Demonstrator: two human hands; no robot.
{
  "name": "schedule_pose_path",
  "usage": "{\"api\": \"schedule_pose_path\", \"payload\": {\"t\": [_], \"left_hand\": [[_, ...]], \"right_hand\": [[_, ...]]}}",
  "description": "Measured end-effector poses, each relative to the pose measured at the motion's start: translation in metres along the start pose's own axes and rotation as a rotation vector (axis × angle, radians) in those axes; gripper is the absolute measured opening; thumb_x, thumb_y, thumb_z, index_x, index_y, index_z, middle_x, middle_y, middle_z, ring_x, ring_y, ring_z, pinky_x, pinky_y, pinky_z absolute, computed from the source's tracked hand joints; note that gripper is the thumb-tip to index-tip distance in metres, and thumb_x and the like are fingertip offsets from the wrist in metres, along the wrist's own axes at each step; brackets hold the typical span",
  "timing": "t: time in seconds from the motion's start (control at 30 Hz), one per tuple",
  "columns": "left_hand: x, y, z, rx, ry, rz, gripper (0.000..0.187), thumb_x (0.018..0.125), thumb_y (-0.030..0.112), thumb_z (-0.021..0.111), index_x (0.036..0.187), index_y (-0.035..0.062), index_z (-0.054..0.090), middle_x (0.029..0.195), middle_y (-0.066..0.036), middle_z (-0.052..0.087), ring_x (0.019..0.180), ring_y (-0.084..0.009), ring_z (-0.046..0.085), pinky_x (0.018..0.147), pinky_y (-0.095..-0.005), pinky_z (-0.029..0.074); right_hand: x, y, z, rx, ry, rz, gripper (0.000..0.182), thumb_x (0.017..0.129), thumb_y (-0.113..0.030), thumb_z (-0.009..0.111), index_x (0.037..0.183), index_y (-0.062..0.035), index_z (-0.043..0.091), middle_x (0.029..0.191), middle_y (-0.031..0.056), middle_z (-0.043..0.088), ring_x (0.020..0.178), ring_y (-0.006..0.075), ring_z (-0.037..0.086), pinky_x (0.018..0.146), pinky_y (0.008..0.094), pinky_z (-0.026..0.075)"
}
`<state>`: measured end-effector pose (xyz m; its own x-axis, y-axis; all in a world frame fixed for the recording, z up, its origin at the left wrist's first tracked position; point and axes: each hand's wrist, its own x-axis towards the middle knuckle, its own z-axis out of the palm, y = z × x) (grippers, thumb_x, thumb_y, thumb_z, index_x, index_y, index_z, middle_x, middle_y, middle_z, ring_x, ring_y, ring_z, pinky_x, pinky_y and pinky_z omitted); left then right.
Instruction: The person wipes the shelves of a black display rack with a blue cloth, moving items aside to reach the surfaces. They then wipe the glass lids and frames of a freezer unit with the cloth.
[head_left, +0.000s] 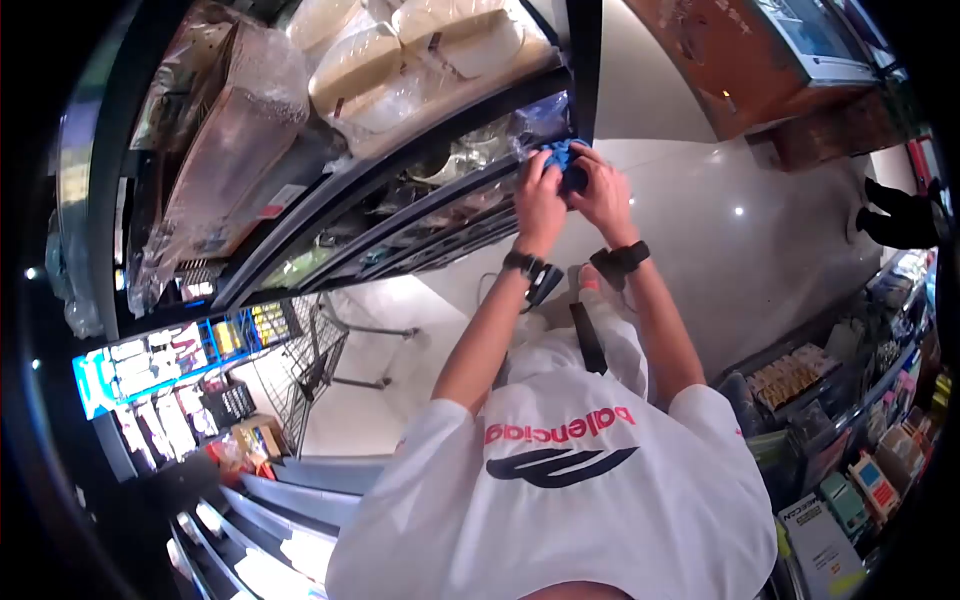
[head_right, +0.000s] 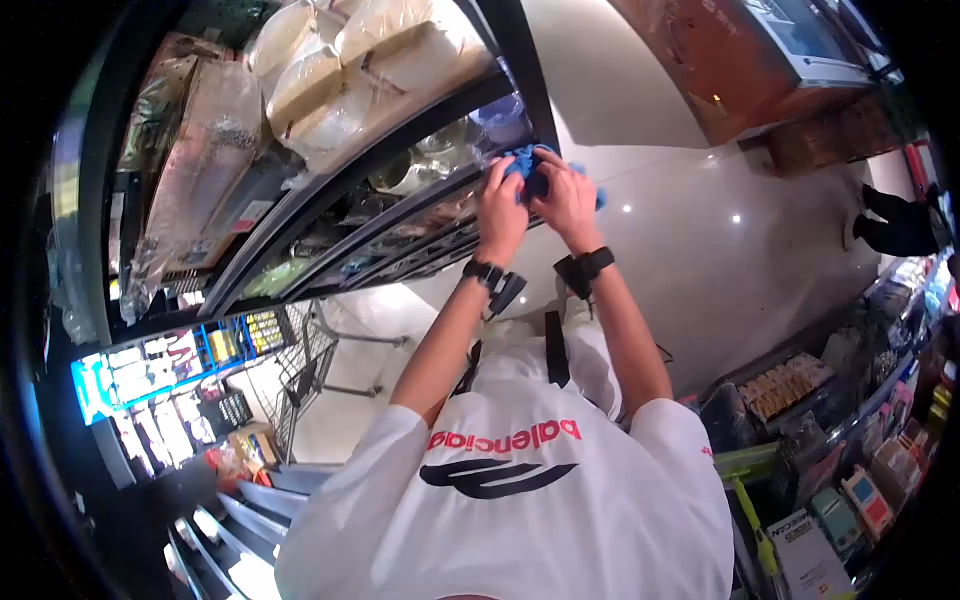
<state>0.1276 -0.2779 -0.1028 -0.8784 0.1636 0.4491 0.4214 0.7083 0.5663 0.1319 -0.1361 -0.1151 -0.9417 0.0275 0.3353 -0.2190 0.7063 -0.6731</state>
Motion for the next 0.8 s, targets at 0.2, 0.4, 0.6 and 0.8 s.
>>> {"api": "schedule_pose_path", "payload": {"t": [0.2,0.4,0.6,0.8], "left_hand": [[-0.001,-0.004,-0.030,-0.090,-0.132,-0.057,0.011,0.076,-0.008,0.063,0.083,-0.0010,0.059,0.125,-0.018,0.068,0.110,-0.0414,0.065,0.089,-0.0454,0.054],[-0.063,-0.045,-0.097,-0.530,-0.131,-0.443,0.030,0.083,0.004,0.067,0.110,0.0057,0.054,0.106,-0.008,0.056,0.105,-0.0194,0.055,0.103,-0.0314,0.042],[-0.167,-0.135,-0.135,-1.134,-0.742,-1.114,0.035,0.112,0.025,0.042,0.137,0.0107,0.062,0.124,-0.002,0.068,0.110,-0.0124,0.063,0.100,-0.0311,0.052],[-0.289,-0.214,-0.154,-1.215,-0.473,-0.879,0.033,0.098,0.017,0.070,0.129,0.0052,0.067,0.126,-0.005,0.070,0.107,-0.0160,0.068,0.092,-0.0352,0.058]], "right_hand": [[-0.011,-0.008,0.008,0.015,0.003,0.079,0.030,0.073,-0.016,0.073,0.100,-0.0018,0.073,0.123,0.0119,0.074,0.091,0.0310,0.075,0.079,0.0396,0.059],[-0.028,0.005,0.012,1.403,-0.554,0.662,0.025,0.081,-0.007,0.062,0.105,-0.0020,0.065,0.099,0.0030,0.067,0.095,0.0127,0.064,0.087,0.0253,0.051],[-0.032,-0.095,0.062,1.333,-0.725,0.468,0.025,0.076,-0.001,0.057,0.100,-0.0024,0.065,0.100,0.0038,0.066,0.097,0.0162,0.063,0.094,0.0261,0.049],[-0.083,-0.207,0.163,1.125,-0.647,0.275,0.025,0.077,-0.001,0.054,0.100,0.0021,0.064,0.100,0.0102,0.071,0.099,0.0214,0.066,0.093,0.0301,0.050]]}}
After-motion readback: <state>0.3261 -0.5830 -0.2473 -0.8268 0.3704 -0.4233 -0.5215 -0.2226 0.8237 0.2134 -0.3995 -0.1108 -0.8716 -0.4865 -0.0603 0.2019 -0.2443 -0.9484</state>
